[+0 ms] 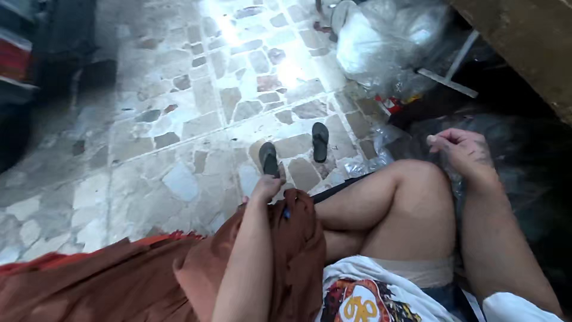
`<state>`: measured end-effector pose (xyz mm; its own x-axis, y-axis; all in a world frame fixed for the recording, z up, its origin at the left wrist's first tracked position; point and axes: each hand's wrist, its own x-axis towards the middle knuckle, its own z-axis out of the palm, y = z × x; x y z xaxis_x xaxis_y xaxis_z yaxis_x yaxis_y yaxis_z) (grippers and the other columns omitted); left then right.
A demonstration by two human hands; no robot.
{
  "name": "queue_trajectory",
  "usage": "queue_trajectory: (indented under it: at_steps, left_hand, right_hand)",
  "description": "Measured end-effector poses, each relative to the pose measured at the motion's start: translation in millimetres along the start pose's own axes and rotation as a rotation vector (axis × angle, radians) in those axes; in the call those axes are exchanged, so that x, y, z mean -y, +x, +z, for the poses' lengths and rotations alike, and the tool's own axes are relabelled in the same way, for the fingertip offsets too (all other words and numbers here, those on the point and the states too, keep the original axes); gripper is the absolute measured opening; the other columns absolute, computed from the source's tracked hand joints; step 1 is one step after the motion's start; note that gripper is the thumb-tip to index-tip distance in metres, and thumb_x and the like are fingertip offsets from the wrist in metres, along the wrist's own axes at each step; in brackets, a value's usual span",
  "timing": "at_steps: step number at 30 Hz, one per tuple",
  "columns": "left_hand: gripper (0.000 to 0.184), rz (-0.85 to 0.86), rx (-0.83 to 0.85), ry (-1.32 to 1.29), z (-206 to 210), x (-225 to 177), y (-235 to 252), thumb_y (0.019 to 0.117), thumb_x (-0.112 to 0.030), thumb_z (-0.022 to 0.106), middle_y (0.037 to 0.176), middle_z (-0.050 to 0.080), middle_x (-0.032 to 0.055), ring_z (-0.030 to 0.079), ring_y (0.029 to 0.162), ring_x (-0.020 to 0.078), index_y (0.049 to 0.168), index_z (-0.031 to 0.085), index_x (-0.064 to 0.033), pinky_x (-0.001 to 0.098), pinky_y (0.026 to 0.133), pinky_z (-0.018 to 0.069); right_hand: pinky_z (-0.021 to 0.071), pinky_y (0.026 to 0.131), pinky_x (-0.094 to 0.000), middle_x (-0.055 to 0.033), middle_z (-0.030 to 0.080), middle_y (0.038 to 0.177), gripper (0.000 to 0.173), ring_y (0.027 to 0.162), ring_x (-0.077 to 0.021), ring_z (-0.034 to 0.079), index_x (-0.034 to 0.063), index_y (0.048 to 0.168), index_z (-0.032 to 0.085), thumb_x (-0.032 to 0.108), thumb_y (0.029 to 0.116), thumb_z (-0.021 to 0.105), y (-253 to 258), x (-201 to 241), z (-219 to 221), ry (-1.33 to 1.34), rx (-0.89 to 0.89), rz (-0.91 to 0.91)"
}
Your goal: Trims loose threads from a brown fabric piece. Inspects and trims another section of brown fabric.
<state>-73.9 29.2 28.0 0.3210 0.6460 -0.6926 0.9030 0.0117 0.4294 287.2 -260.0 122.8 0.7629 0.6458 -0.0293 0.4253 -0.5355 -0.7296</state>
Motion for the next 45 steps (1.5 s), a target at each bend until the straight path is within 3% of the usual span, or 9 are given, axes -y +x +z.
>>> queue_trajectory:
  at_steps: [3, 8, 13, 19, 24, 32, 37, 40, 45]
  left_hand:
    - [0.057, -0.034, 0.178, 0.202, 11, -3, 0, 0.0917, -0.05, 0.071, 0.112, 0.068, 0.0217, 0.066, 0.105, 0.0347, 0.115, 0.068, 0.0025, 0.0599, 0.094, 0.0495]
    - [0.027, 0.177, 0.145, -0.171, 4, -6, -7, 0.0946, -0.022, 0.067, 0.102, 0.07, 0.0121, 0.066, 0.091, 0.0217, 0.114, 0.069, -0.0029, 0.0464, 0.084, 0.0541]
    - [0.015, 0.625, 0.238, -1.099, -40, 0, -79, 0.078, -0.013, 0.064, 0.064, 0.061, -0.0038, 0.048, 0.043, -0.0012, 0.093, 0.063, -0.0122, 0.0154, 0.039, 0.0403]
    - [0.019, 1.357, 0.587, -1.315, -70, 43, -110, 0.0882, -0.02, 0.073, 0.094, 0.075, -0.0065, 0.069, 0.083, 0.0001, 0.107, 0.076, -0.0154, 0.0184, 0.077, 0.0562]
    - [0.019, 1.413, 0.571, -1.387, -73, 48, -108, 0.0895, -0.017, 0.069, 0.098, 0.076, -0.0021, 0.07, 0.089, 0.0029, 0.105, 0.077, -0.0103, 0.0203, 0.08, 0.0566]
    - [0.022, 1.458, 0.736, -1.644, -67, 28, -115, 0.0874, -0.011, 0.065, 0.102, 0.077, 0.0058, 0.072, 0.098, 0.0106, 0.105, 0.075, -0.0015, 0.0263, 0.09, 0.0563]
    - [0.023, 1.507, 0.72, -1.621, -68, 19, -108, 0.0917, -0.012, 0.062, 0.106, 0.076, 0.0049, 0.071, 0.101, 0.0103, 0.109, 0.074, -0.0043, 0.0266, 0.092, 0.055]
    - [0.009, 0.988, 0.401, -1.884, -82, -22, -163, 0.0675, -0.012, 0.077, 0.068, 0.07, -0.0004, 0.067, 0.062, 0.005, 0.07, 0.07, -0.0077, 0.0148, 0.059, 0.0533]
    - [0.02, 1.371, 0.68, -1.597, -62, 25, -94, 0.0881, -0.019, 0.067, 0.094, 0.073, 0.0053, 0.07, 0.09, 0.0144, 0.101, 0.073, -0.0038, 0.0307, 0.081, 0.0558]
  right_hand:
    - [0.0553, 0.083, -0.0529, -0.0169, 0.072, 0.092, 0.024, 0.084, -0.0274, 0.069, -0.0026, 0.102, 0.072, 0.019, 0.1024, 0.063, -2, 86, 27, -0.063, 0.158, -0.237]
    - [0.0522, 0.097, -0.0502, -0.0163, 0.07, 0.112, 0.031, 0.103, -0.0281, 0.067, 0.0046, 0.122, 0.07, 0.028, 0.1027, 0.064, 3, 147, 115, -0.224, 0.681, -0.281]
    - [0.0519, 0.102, -0.0438, -0.0191, 0.058, 0.14, 0.052, 0.122, -0.0271, 0.062, 0.0069, 0.151, 0.047, 0.033, 0.1063, 0.056, -18, 147, 174, 0.174, 0.784, -0.159]
    - [0.0556, 0.088, -0.0278, -0.0028, 0.068, 0.11, 0.058, 0.096, -0.0063, 0.065, 0.0041, 0.146, 0.05, 0.042, 0.102, 0.056, -54, 163, 183, 0.623, 0.869, -0.32]
    - [0.0512, 0.061, -0.0168, 0.0143, 0.063, 0.071, 0.019, 0.062, 0.0039, 0.058, 0.0148, 0.094, 0.072, 0.029, 0.1019, 0.062, -40, 174, 167, 0.749, 1.005, -0.555]
    - [0.0552, 0.098, -0.034, -0.0099, 0.064, 0.134, 0.077, 0.117, -0.0146, 0.064, 0.0027, 0.148, 0.05, 0.057, 0.0945, 0.063, -46, 168, 198, 0.598, 1.006, -0.431]
    - [0.051, 0.073, -0.015, 0.0069, 0.067, 0.087, 0.022, 0.078, 0.006, 0.06, 0.0013, 0.102, 0.07, 0.022, 0.1006, 0.062, -63, 172, 208, 0.795, 0.998, -0.571]
    - [0.0508, 0.074, -0.0156, 0.0115, 0.067, 0.088, 0.018, 0.082, 0.0061, 0.06, 0.01, 0.093, 0.071, 0.022, 0.1011, 0.06, -49, 164, 196, 0.927, 0.868, -0.599]
    - [0.057, 0.094, -0.0384, 0.0001, 0.072, 0.098, 0.025, 0.099, -0.0153, 0.07, 0.0155, 0.102, 0.071, 0.034, 0.1062, 0.055, -29, 146, 179, 1.182, 0.799, -0.567]
